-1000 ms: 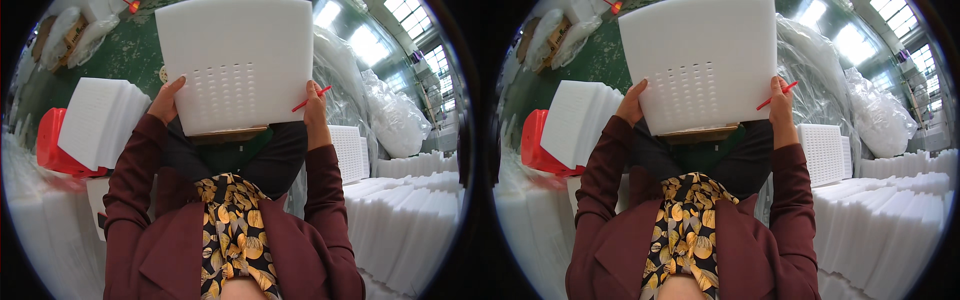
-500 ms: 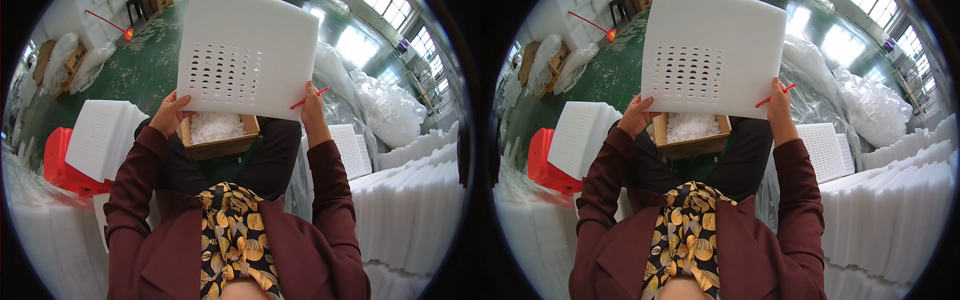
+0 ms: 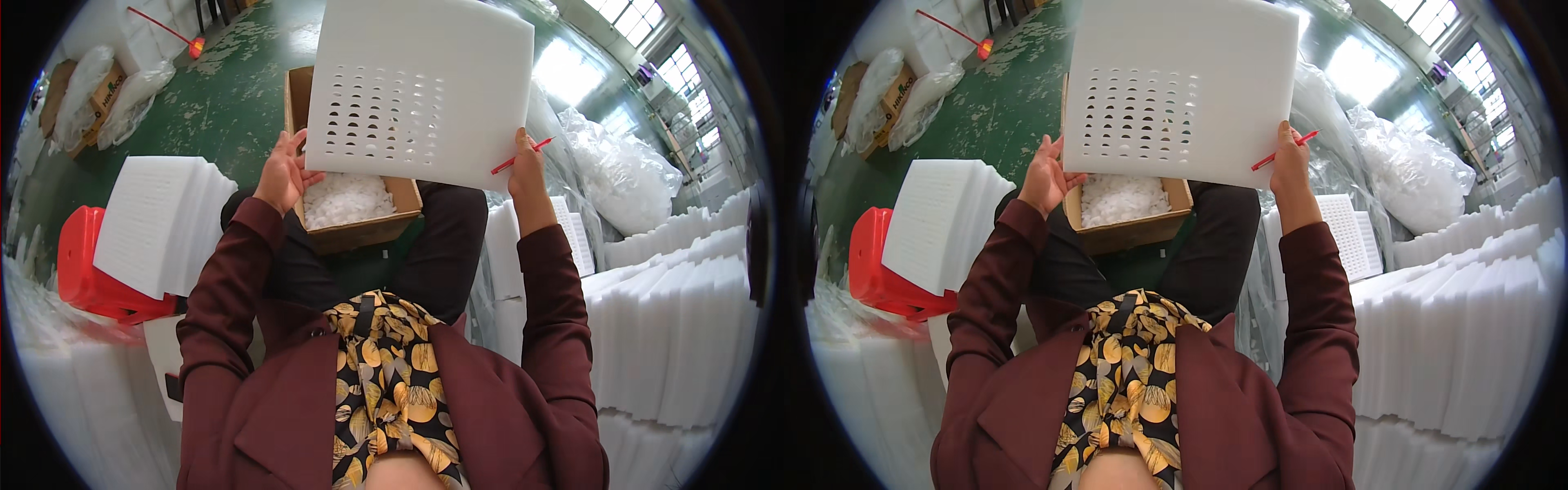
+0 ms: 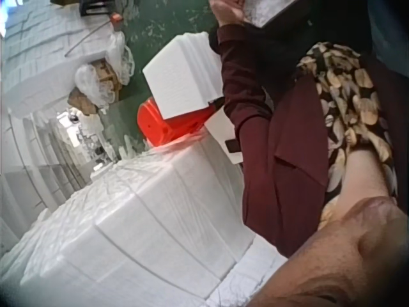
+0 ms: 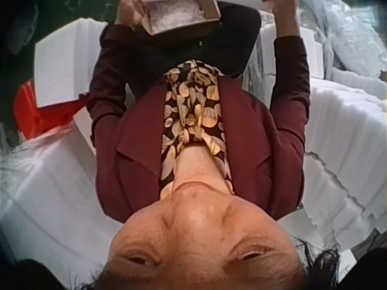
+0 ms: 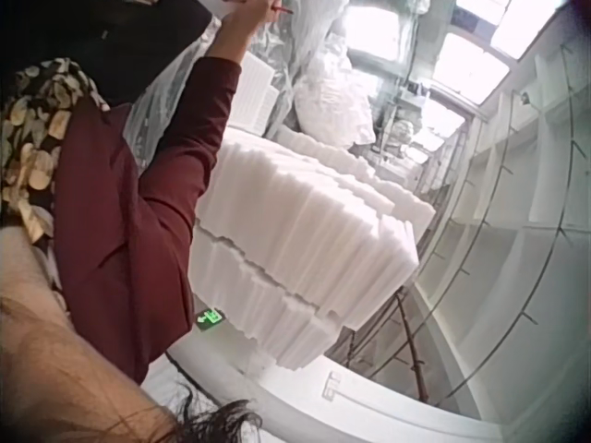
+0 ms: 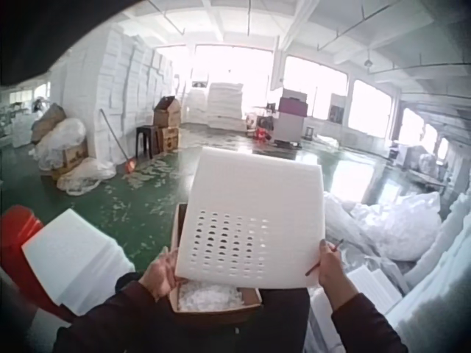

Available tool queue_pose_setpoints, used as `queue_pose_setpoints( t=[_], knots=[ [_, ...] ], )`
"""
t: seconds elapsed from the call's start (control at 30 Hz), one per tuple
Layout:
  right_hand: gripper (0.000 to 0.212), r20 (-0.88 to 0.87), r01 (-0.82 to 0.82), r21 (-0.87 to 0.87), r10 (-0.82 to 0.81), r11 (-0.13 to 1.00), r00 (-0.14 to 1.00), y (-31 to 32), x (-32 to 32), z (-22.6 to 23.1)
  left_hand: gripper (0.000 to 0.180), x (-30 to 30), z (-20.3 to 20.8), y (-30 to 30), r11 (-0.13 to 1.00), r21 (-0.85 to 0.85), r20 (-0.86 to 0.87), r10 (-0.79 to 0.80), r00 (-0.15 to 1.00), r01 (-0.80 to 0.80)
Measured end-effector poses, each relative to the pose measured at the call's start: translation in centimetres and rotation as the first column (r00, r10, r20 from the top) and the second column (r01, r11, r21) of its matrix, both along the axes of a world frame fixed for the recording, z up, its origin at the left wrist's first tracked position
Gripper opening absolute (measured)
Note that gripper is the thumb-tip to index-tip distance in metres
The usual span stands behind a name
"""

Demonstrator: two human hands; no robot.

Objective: The recorder is poking out small foam pieces from pre-cut holes in a foam packaging insert using a pen.

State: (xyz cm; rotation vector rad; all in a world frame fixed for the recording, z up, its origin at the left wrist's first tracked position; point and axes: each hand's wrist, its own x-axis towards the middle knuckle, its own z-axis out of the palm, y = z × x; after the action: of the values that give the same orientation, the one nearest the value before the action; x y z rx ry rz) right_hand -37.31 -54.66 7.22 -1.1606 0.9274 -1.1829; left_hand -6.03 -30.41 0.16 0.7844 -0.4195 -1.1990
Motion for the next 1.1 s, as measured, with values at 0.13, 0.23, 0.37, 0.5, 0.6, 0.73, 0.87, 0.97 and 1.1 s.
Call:
queue_pose_setpoints(
  t=[0.13,0.23,0.37,0.5,0.6,0.73,0.87,0.97,1.1],
  knots=[
    [0.03,-0.034,-0.032,0.051,0.034,0.998,0.999,1.3,0.5,0.8,0.043,-1.8,-1.9,-0.7,0.992,0.025,0.075,-0.127,0.989,0.125],
    [0.031,-0.041,-0.045,0.036,0.046,0.998,0.998,0.9,1.4,1.7,0.04,-3.1,-0.6,-1.5,0.969,-0.113,0.088,-0.21,0.974,0.219],
    [0.033,-0.048,-0.088,0.059,0.091,0.994,0.995,0.6,3.6,0.9,0.036,-3.0,-0.7,-1.1,0.952,-0.206,0.073,-0.218,0.973,0.229],
    [0.037,-0.043,-0.135,0.115,0.141,0.984,0.989,0.0,5.4,-1.5,0.033,-2.3,-1.7,-1.1,0.992,-0.121,-0.029,-0.034,0.999,0.03],
    [0.03,-0.008,-0.179,0.172,0.184,0.969,0.983,-1.4,5.8,-3.9,0.033,-1.3,-3.1,-0.5,1.0,-0.013,0.221,-0.017,0.975,0.02],
    [0.027,-0.064,-0.177,0.241,0.198,0.954,0.978,-2.9,5.6,-6.0,0.033,0.9,-4.4,-0.3,0.995,0.099,0.532,-0.029,0.847,-0.028],
    [0.028,-0.17,-0.149,0.251,0.195,0.956,0.966,-3.8,5.6,-7.9,0.034,1.2,-3.4,-1.7,0.956,0.255,0.222,0.088,0.971,-0.145],
    [0.028,-0.246,-0.16,0.119,0.185,0.98,0.952,-4.5,6.2,-8.5,0.036,2.7,-1.0,-1.9,0.997,0.034,-0.361,0.074,0.93,-0.067],
    [0.029,-0.337,-0.186,-0.06,0.156,0.981,0.929,-5.4,7.5,-9.6,0.043,4.6,-2.3,-3.8,0.968,0.242,-0.106,0.086,0.991,-0.058]
  ],
)
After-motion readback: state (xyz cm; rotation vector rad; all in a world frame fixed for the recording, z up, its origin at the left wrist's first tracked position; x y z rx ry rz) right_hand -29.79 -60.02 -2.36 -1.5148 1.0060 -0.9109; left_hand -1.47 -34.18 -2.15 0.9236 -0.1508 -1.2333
